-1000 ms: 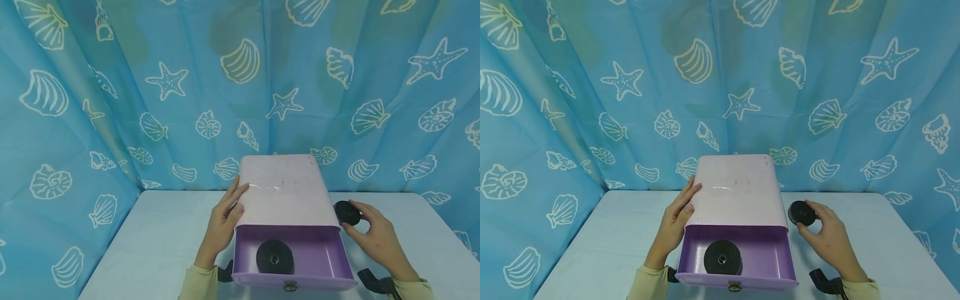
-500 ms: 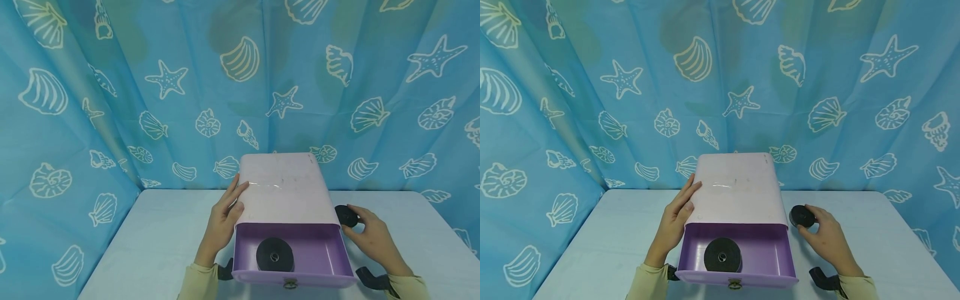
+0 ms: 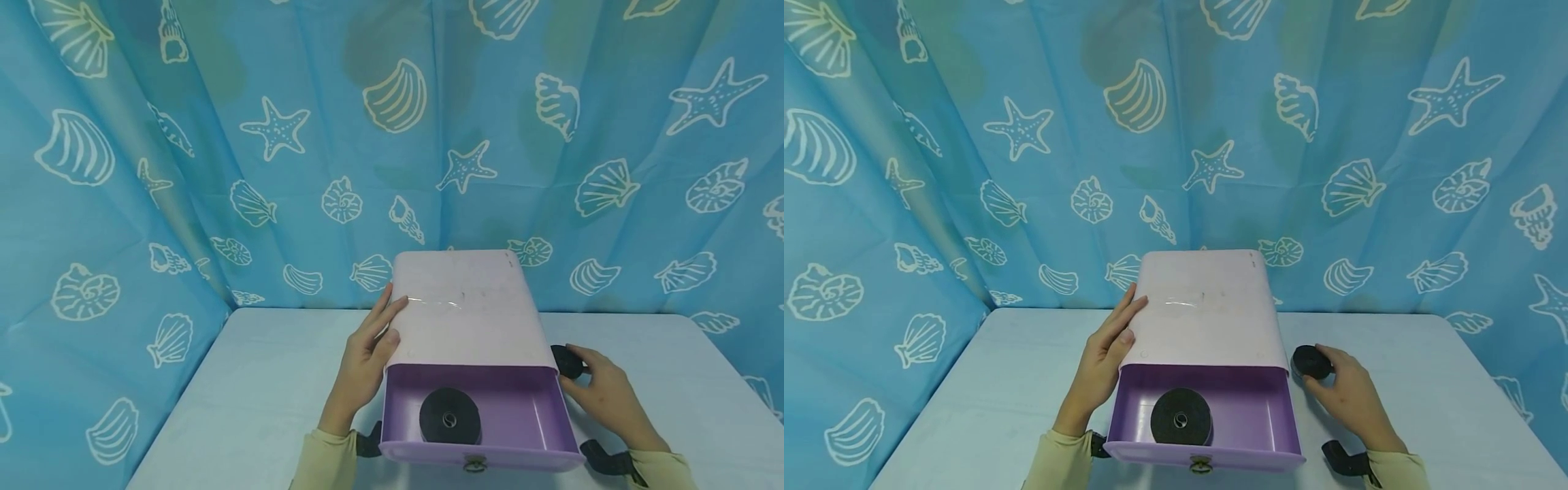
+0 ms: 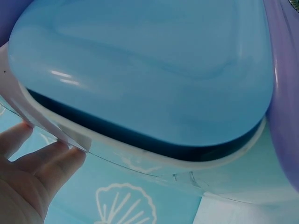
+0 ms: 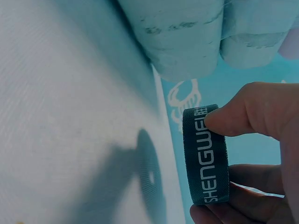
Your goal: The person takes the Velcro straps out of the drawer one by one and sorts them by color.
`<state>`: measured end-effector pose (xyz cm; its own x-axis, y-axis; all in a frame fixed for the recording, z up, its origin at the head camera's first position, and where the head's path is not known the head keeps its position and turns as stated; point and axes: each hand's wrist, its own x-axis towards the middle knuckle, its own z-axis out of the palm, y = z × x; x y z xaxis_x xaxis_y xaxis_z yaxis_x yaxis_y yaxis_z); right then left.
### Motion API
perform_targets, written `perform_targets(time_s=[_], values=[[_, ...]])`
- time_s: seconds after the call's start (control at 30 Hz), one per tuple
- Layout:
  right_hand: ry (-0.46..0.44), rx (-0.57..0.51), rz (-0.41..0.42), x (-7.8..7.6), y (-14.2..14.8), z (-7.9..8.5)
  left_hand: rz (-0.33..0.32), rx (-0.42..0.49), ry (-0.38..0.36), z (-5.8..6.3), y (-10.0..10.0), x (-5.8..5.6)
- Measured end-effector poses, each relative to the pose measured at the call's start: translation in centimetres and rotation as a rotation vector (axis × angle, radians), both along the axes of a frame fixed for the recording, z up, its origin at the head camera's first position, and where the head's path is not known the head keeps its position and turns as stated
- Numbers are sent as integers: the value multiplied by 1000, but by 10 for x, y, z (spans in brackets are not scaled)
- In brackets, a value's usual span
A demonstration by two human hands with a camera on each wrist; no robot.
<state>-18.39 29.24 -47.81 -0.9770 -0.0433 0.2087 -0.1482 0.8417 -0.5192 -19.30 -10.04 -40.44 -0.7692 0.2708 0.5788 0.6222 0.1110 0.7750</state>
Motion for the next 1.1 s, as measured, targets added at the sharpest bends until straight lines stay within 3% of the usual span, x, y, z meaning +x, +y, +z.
perform_targets(time_s=[1.1], values=[[-32,16,16,-7,6,-20,-5,-3,5,0,0,1]])
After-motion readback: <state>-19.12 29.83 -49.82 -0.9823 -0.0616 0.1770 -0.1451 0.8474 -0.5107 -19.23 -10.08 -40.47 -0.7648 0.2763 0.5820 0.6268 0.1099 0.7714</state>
